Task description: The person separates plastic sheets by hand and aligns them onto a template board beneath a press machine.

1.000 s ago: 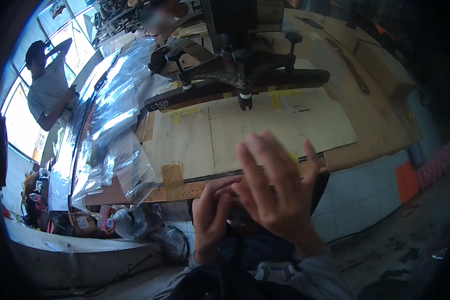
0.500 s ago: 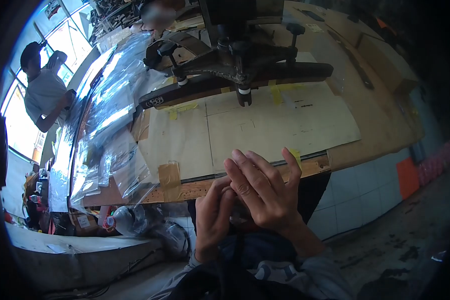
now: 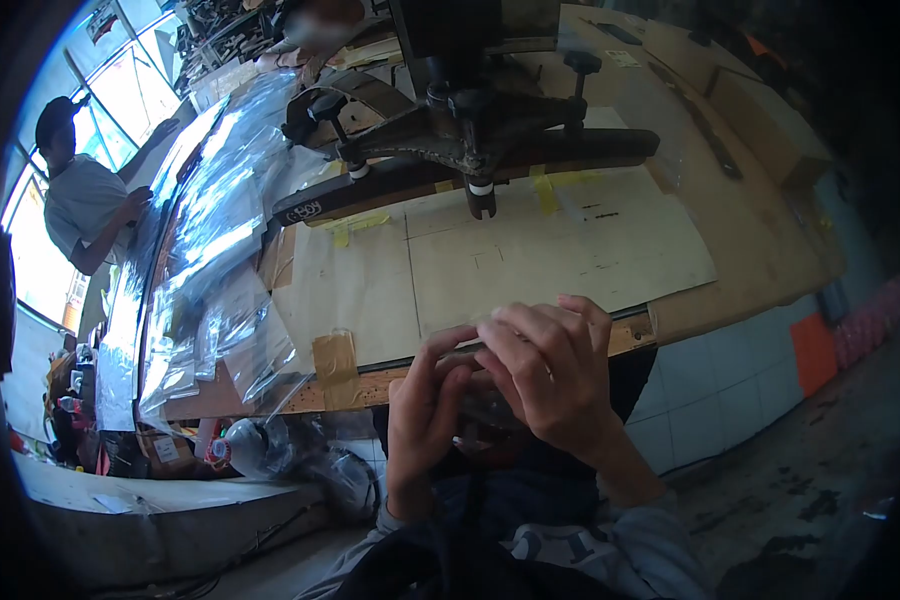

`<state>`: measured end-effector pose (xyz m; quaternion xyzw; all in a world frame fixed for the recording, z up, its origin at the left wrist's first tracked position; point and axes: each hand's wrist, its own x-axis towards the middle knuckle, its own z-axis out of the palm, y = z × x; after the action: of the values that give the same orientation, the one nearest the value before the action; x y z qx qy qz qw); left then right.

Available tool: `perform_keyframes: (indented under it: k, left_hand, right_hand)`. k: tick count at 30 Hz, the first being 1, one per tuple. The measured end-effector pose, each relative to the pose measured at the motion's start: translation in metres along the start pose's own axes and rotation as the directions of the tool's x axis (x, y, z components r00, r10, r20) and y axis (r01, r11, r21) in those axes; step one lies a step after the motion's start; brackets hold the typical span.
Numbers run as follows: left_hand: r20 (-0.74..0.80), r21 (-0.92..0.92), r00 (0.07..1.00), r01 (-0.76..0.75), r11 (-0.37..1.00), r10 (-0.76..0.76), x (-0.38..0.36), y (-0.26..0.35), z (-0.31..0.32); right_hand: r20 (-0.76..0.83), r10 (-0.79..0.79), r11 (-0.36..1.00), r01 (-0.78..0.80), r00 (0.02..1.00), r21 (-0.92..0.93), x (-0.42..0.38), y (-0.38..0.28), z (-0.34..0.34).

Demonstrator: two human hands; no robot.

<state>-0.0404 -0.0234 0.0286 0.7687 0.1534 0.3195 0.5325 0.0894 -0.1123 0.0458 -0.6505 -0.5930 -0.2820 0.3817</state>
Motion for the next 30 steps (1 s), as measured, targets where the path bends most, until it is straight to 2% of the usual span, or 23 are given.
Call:
perform_keyframes:
  k: [1,4,7,9,12,13,15,18,19,21,22,25,26,29,30]
  left_hand:
    - [0.001,-0.002,1.000,0.014,1.000,-0.014,0.000,0.002,0.001]
    - [0.000,-0.009,0.999,0.034,0.999,-0.034,0.000,0.006,0.001]
    - [-0.002,0.010,0.999,0.037,0.999,-0.037,-0.002,0.005,0.000]
    - [0.001,0.070,0.997,0.077,0.995,-0.077,-0.003,0.008,-0.002]
    - [0.008,0.056,1.000,-0.008,0.998,0.007,-0.002,0.002,0.000]
    - [0.020,0.071,1.000,0.020,0.997,-0.021,-0.003,0.002,-0.001]
    - [0.044,0.099,0.996,0.075,0.992,-0.080,-0.003,0.005,-0.001]
    - [-0.236,-0.045,0.972,-0.020,0.999,0.009,0.004,-0.008,0.012]
    - [-0.225,-0.039,0.973,-0.061,0.997,0.051,0.003,-0.013,0.015]
    - [-0.197,-0.028,0.971,-0.145,0.989,0.137,-0.001,-0.028,0.023]
    - [-0.250,-0.060,0.935,-0.273,0.960,0.250,-0.004,-0.045,0.032]
    - [-0.032,0.170,0.982,-0.179,0.969,0.187,0.002,-0.033,0.017]
    - [-0.067,0.128,0.977,-0.192,0.973,0.202,0.007,-0.026,0.017]
    - [-0.092,0.097,0.970,-0.216,0.972,0.225,0.007,-0.027,0.014]
    - [-0.129,0.115,0.968,-0.203,0.972,0.217,0.006,-0.034,0.012]
  right_hand:
    - [-0.022,0.033,0.999,-0.033,0.999,0.002,0.001,-0.001,-0.001]
    - [0.074,-0.096,0.979,0.107,0.993,-0.171,0.004,0.002,-0.008]
    - [0.020,-0.196,0.947,0.195,0.980,-0.256,0.000,0.001,-0.002]
    - [0.017,-0.154,0.977,0.155,0.988,-0.145,-0.002,0.002,0.000]
    - [0.064,-0.112,0.993,0.114,0.992,-0.030,0.001,0.007,-0.001]
    - [0.091,-0.097,0.995,0.098,0.991,-0.002,0.002,0.009,-0.002]
    - [0.145,-0.163,0.980,0.177,0.976,-0.090,0.004,0.004,-0.007]
    - [0.223,-0.218,0.954,0.255,0.950,-0.156,-0.007,-0.012,-0.005]
    - [0.245,-0.229,0.947,0.273,0.942,-0.167,-0.012,-0.018,-0.004]
    - [0.307,-0.129,0.970,0.184,0.943,-0.156,-0.022,-0.026,-0.009]
    - [0.342,-0.079,0.976,0.142,0.936,-0.164,-0.025,-0.028,-0.012]
    - [0.460,0.052,0.969,0.066,0.886,-0.238,-0.021,-0.029,-0.019]
    - [0.494,0.096,0.961,0.050,0.864,-0.273,-0.018,-0.028,-0.021]
    - [0.595,0.067,0.997,-0.030,0.801,-0.071,-0.022,-0.011,-0.024]
    - [0.548,0.101,0.978,-0.184,0.830,0.099,-0.021,-0.001,-0.026]
